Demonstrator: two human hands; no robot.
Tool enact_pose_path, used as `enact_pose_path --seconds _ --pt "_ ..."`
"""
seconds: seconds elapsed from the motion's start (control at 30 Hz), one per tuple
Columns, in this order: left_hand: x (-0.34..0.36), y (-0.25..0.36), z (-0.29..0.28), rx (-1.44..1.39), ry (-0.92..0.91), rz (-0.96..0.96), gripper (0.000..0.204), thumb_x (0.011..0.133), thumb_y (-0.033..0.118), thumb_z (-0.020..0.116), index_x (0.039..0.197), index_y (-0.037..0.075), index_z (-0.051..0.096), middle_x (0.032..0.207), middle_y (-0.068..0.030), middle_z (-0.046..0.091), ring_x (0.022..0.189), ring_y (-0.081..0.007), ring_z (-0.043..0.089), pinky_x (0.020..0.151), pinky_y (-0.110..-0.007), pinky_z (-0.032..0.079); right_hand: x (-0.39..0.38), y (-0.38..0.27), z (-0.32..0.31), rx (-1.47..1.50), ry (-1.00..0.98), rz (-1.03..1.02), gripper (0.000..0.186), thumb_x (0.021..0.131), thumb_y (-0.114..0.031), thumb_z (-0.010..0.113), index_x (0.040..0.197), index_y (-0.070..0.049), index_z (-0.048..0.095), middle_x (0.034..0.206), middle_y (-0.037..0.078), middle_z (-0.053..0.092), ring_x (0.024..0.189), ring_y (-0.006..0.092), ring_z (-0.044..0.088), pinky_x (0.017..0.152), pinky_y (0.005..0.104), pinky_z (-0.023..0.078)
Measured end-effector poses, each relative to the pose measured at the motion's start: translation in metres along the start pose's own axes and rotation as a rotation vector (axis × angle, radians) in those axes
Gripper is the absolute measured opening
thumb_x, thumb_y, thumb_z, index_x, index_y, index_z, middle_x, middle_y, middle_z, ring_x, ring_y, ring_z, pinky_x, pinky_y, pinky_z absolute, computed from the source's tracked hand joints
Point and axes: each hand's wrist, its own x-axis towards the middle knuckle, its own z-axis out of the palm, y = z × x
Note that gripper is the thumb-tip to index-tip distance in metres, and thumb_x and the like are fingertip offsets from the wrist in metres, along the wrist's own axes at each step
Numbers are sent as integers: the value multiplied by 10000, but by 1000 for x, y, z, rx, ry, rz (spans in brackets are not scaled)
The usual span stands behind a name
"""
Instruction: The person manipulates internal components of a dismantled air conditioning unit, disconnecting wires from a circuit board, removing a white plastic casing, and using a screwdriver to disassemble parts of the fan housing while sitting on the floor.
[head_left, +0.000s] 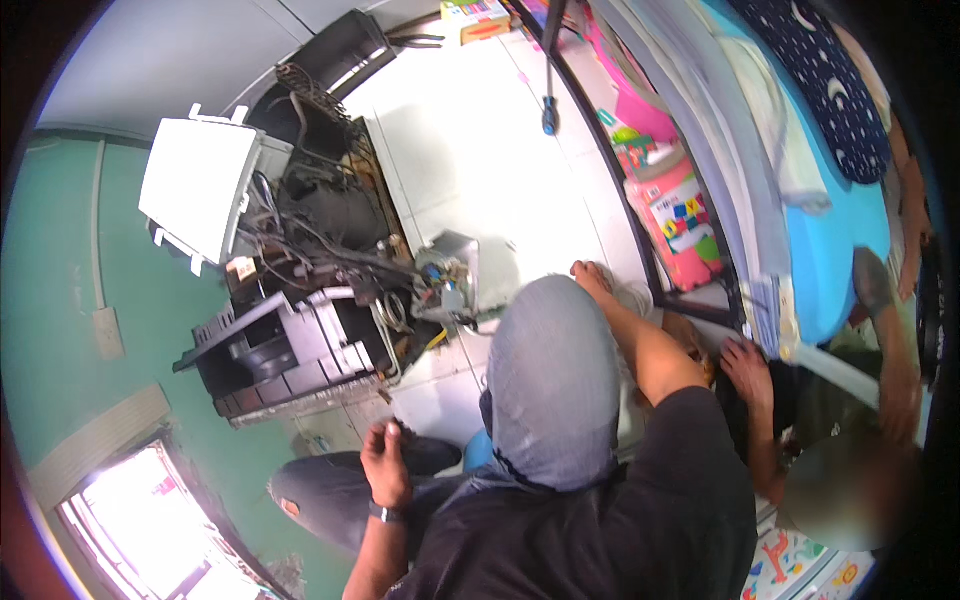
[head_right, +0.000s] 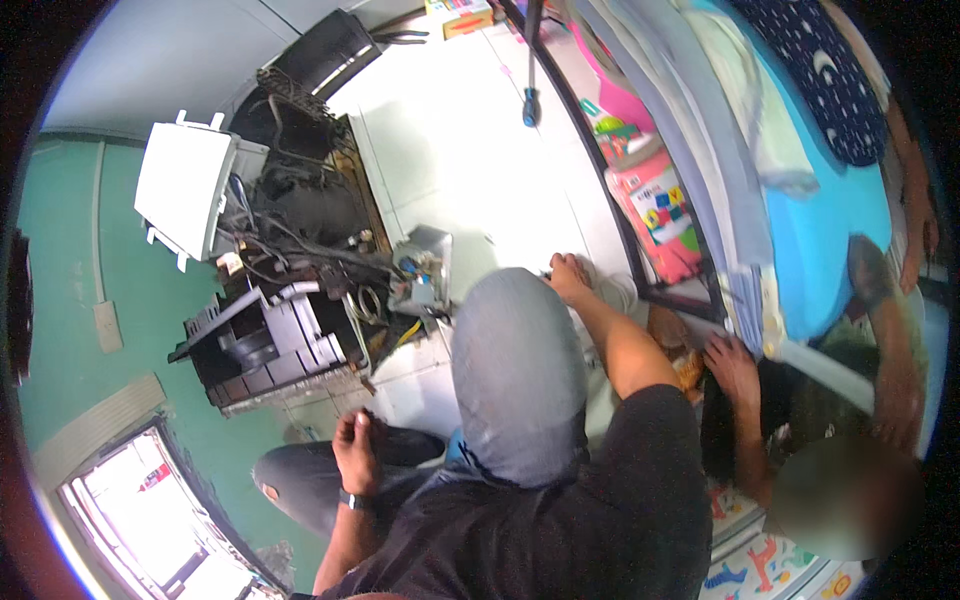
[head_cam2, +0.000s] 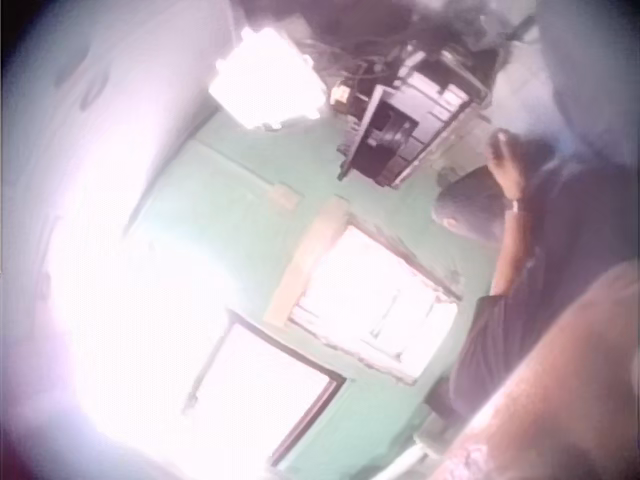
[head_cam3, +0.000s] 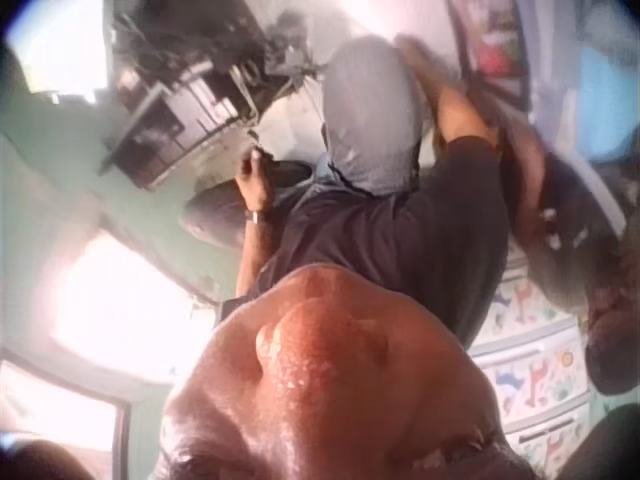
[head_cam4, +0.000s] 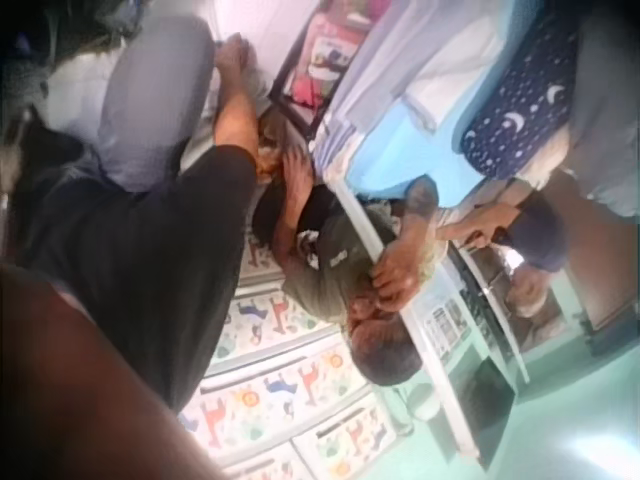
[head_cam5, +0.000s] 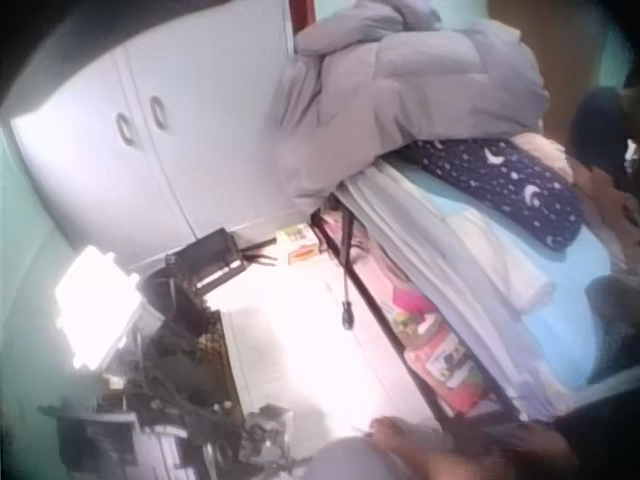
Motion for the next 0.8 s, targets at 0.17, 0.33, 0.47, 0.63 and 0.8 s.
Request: enact_pose_path --seconds 0.17,0.33,0.47,0.63,0.8 --pt "1 -4 7 69 -116 -40 192 1002 204 684 1011 14 657 955 -41 696 891 -123 633 850 -284 504 129 -52 -97 -103 315 -146 559 909 -342 715 1398 -204 482 1346 232 468 1264 436 492 1054 534 441" --pt "2 11 3 213 -66 -68 175 979 156 708 1056 -1 705 990 -24 711 938 -102 620 875 -259 488 230 -122 -180 -358 322 -62 772 957 -337 661 1606 -359 244 1639 278 191 1419 509 371 1169 519 368" --pt "19 24 2 224 -150 -49 174 970 157 722 1053 4 720 984 -27 716 932 -101 623 866 -259 493 278 -78 -190 -277 263 -32 602 954 -354 659 1512 -291 440 1519 261 415 1349 458 488 1102 519 444" --pt "14 35 7 218 -234 -58 174 968 167 727 1037 7 723 987 -28 714 934 -111 628 883 -284 497 237 -110 -120 -234 352 -47 427 965 -186 623 1381 -239 549 1252 257 552 1118 451 647 922 510 557" --pt "32 52 32 161 -358 34 200 979 177 702 1057 -6 723 967 -49 724 921 -132 659 868 -301 521 202 -70 -119 -237 242 20 442 918 -162 609 1351 -246 589 1260 255 594 1143 435 644 972 489 547"
